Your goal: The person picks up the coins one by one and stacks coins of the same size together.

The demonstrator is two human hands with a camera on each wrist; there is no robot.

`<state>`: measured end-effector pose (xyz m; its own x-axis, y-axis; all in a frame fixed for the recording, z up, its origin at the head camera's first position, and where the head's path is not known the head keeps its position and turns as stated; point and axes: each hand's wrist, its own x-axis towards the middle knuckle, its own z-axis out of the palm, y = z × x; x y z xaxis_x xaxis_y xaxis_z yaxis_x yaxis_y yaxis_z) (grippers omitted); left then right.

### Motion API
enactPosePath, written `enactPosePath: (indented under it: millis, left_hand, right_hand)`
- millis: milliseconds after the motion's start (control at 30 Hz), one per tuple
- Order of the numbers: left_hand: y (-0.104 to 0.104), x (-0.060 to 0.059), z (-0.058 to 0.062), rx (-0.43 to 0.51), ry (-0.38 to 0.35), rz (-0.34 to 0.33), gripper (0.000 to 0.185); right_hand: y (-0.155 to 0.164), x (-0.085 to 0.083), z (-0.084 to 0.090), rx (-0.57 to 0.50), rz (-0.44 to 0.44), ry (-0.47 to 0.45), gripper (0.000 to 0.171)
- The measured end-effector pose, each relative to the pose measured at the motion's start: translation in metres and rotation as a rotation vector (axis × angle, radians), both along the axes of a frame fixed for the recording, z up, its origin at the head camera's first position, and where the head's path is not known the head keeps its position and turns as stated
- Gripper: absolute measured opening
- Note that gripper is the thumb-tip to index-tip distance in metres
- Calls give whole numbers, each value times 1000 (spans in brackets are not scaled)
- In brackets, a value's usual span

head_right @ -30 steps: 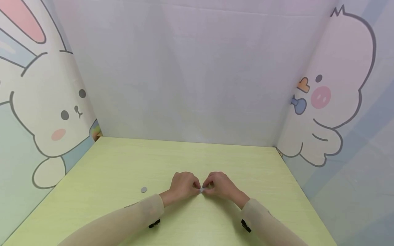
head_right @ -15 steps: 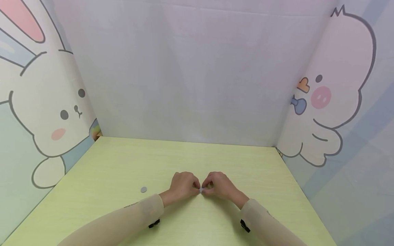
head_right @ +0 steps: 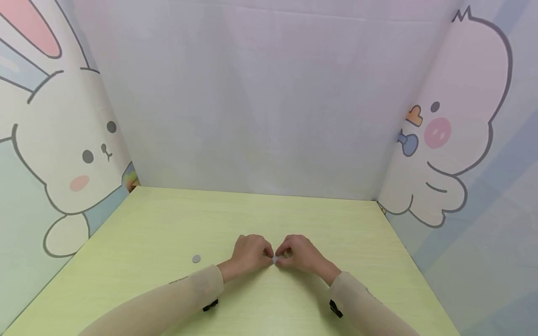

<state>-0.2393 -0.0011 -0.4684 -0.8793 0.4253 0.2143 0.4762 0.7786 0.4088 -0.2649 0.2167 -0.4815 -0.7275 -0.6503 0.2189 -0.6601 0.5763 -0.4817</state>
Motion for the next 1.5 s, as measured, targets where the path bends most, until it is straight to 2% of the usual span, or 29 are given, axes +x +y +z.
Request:
enactPosePath:
  millis: [633,1500]
  left_hand:
    - [-2,1,1,-2,4,-11,7]
    - [-2,-1,-2,-6,13,-25,6]
  right_hand:
    - [5,1,0,1,-23,-59,9]
    - [5,-1,-3,2,-28,-62,10]
